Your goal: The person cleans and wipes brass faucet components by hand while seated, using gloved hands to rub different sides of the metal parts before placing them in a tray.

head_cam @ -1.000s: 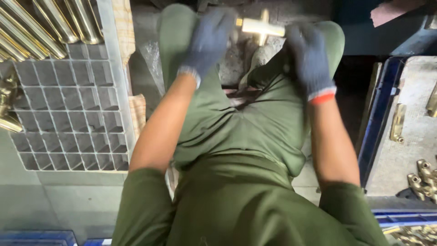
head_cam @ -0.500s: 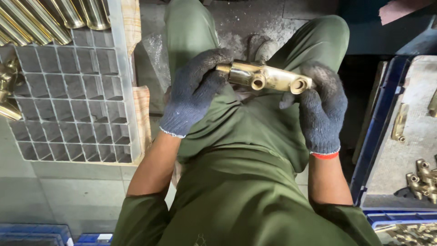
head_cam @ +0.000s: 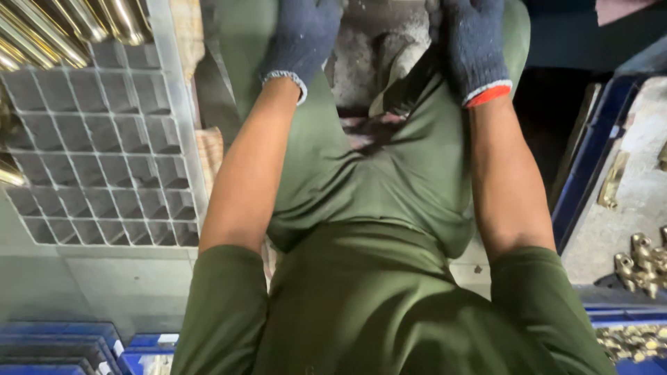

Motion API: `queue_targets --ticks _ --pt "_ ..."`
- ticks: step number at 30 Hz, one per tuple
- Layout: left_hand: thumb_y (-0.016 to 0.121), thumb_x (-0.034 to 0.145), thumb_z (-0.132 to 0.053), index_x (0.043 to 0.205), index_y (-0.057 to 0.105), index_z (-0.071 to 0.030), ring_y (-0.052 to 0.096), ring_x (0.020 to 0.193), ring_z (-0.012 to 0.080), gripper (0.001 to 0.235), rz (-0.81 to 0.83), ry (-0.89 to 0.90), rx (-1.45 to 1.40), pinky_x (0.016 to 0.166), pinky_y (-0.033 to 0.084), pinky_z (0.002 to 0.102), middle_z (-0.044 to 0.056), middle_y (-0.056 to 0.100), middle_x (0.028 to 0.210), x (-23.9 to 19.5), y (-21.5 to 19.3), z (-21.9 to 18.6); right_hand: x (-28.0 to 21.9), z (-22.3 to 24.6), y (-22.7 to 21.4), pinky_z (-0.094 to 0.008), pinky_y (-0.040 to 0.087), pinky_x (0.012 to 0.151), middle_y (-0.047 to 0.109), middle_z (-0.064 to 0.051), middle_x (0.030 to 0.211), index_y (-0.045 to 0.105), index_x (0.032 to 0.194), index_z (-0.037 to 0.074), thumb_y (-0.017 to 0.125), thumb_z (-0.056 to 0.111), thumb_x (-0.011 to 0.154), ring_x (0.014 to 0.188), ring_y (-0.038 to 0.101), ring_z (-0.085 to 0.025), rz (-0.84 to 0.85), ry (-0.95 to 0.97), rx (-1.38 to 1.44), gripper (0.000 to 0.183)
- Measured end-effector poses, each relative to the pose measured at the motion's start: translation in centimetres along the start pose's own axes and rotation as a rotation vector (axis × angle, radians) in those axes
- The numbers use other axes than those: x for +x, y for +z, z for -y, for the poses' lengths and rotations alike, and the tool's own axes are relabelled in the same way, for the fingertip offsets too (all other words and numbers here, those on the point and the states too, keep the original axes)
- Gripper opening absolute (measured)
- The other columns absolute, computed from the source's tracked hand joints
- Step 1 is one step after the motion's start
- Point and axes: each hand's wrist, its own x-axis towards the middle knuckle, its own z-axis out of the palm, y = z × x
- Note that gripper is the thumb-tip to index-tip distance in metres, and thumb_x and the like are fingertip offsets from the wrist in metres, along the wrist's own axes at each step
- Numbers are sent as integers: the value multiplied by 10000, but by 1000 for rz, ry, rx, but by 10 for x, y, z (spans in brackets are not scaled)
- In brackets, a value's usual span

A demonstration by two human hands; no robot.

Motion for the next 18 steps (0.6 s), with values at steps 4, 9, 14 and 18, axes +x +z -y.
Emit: queue_targets --ticks 4,9,14,18 --pt "609 1030 -239 1000 655 -20 687 817 303 225 -39 -21 -86 757 524 406 139 702 851 2 -11 6 3 4 10 -285 455 594 620 -43 808 628 1004 39 591 131 1110 668 571 -127 -42 101 -70 145" --pt "534 1055 -150 994 660 -9 655 814 322 199 -86 247 218 734 501 410 162 680 850 2 -8 2 11 -4 13 -304 495 599 662 -69 824 620 1019 31 575 83 1084 660 611 -155 -17 72 30 94" --pt "548 1034 -117 923 627 27 587 722 248 199 -65 105 20 667 468 384 140 613 764 15 -4 3 15 -9 6 -320 473 596 653 -81 838 621 1030 10 561 71 1099 657 590 -173 13 27 39 109" --pt "570 1014 -142 900 593 32 536 647 161 209 -4 -36 -145 639 459 350 72 537 699 17 -8 8 23 -12 16 -316 479 581 660 -75 837 617 1036 27 572 91 1081 647 600 -168 -3 79 84 91"
